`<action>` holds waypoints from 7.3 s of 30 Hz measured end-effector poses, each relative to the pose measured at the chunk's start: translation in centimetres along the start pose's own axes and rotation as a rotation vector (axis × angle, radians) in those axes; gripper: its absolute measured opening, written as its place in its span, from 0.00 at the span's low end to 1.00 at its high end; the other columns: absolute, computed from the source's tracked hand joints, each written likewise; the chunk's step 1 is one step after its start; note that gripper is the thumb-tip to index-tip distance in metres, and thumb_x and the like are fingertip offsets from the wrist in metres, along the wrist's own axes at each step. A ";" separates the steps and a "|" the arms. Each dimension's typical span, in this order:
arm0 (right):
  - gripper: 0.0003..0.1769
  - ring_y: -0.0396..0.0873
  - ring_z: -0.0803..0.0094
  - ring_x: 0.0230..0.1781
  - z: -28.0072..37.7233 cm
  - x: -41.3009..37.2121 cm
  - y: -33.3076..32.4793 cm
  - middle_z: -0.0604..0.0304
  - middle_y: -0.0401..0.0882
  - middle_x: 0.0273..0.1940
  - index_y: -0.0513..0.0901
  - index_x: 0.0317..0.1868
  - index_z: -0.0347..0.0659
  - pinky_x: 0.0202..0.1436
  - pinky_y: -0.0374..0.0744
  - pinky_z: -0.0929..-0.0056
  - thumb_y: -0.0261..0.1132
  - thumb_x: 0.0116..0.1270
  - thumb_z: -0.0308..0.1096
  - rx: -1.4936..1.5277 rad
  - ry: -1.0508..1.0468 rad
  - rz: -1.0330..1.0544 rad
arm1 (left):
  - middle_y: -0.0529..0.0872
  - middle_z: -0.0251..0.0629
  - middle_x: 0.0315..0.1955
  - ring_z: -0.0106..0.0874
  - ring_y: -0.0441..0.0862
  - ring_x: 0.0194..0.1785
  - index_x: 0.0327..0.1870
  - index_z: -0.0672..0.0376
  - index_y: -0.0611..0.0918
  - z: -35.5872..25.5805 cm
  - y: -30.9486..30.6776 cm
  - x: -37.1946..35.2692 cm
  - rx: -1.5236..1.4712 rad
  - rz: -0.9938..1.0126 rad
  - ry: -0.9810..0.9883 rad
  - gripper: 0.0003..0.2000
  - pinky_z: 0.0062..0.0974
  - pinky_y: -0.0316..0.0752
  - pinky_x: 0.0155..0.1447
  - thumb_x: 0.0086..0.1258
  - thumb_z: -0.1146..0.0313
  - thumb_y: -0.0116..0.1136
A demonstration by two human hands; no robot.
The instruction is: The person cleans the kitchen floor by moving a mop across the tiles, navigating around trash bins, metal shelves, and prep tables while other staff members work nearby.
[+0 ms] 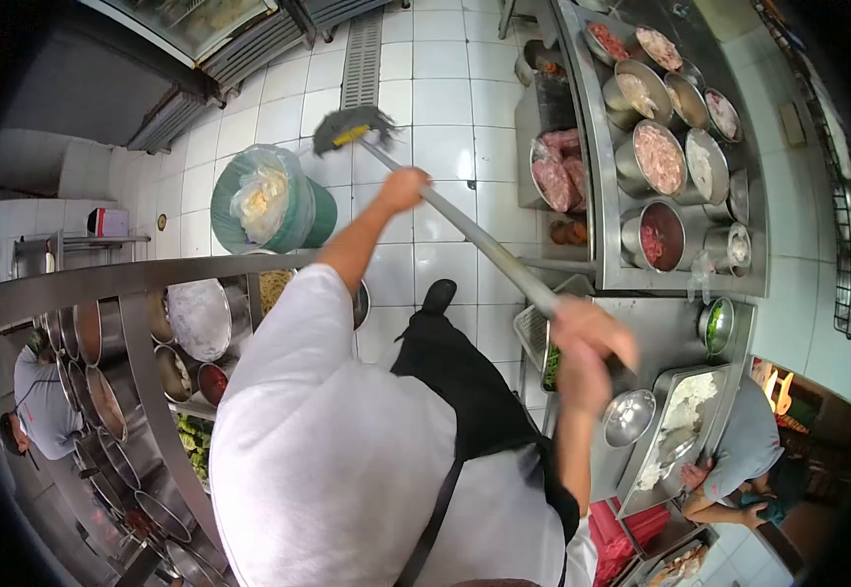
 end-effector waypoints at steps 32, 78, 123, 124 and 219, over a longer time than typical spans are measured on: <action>0.10 0.64 0.78 0.09 19.9 -23.9 -24.8 0.68 0.66 0.14 0.66 0.24 0.44 0.12 0.65 0.76 0.57 0.62 0.31 0.367 -0.548 -0.661 | 0.85 0.47 0.28 0.50 0.83 0.35 0.35 0.53 0.84 -38.9 14.1 -18.9 -0.407 0.966 0.822 0.09 0.42 0.78 0.40 0.57 0.60 0.67; 0.19 0.74 0.71 0.22 -4.1 -29.5 10.4 0.61 0.75 0.19 0.79 0.24 0.37 0.28 0.72 0.67 0.70 0.63 0.44 0.232 -0.283 0.698 | 0.79 0.52 0.55 0.36 0.77 0.62 0.63 0.68 0.69 -62.1 -26.4 -52.4 -0.398 -1.086 0.240 0.31 0.27 0.65 0.69 0.67 0.54 0.60; 0.11 0.83 0.50 0.39 -11.7 -83.1 -10.8 0.50 0.84 0.32 0.85 0.33 0.44 0.42 0.80 0.53 0.65 0.47 0.35 -0.487 -0.893 1.934 | 0.80 0.43 0.25 0.35 0.78 0.33 0.34 0.65 0.78 -103.8 8.3 -91.9 -0.188 -1.484 -0.828 0.06 0.47 0.72 0.57 0.65 0.71 0.57; 0.11 0.83 0.50 0.37 -10.1 -84.3 -11.6 0.50 0.84 0.31 0.85 0.32 0.44 0.41 0.80 0.53 0.65 0.46 0.36 -0.450 -0.860 1.900 | 0.80 0.44 0.26 0.35 0.78 0.34 0.35 0.64 0.79 -104.8 6.8 -93.2 -0.214 -1.491 -0.786 0.08 0.47 0.72 0.55 0.67 0.68 0.57; 0.12 0.80 0.47 0.32 -5.8 -109.0 -34.5 0.44 0.82 0.33 0.81 0.44 0.39 0.40 0.76 0.54 0.67 0.62 0.34 -0.338 -0.619 1.819 | 0.82 0.31 0.23 0.18 0.74 0.23 0.32 0.65 0.83 -130.2 10.5 -112.4 -0.586 -1.628 -0.431 0.09 0.18 0.68 0.26 0.70 0.69 0.59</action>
Point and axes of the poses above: each hand's wrist, its own x-axis towards the middle knuckle, its own y-axis out of the palm, z = x × y, the point moved 8 cm from there along x, towards the middle knuckle
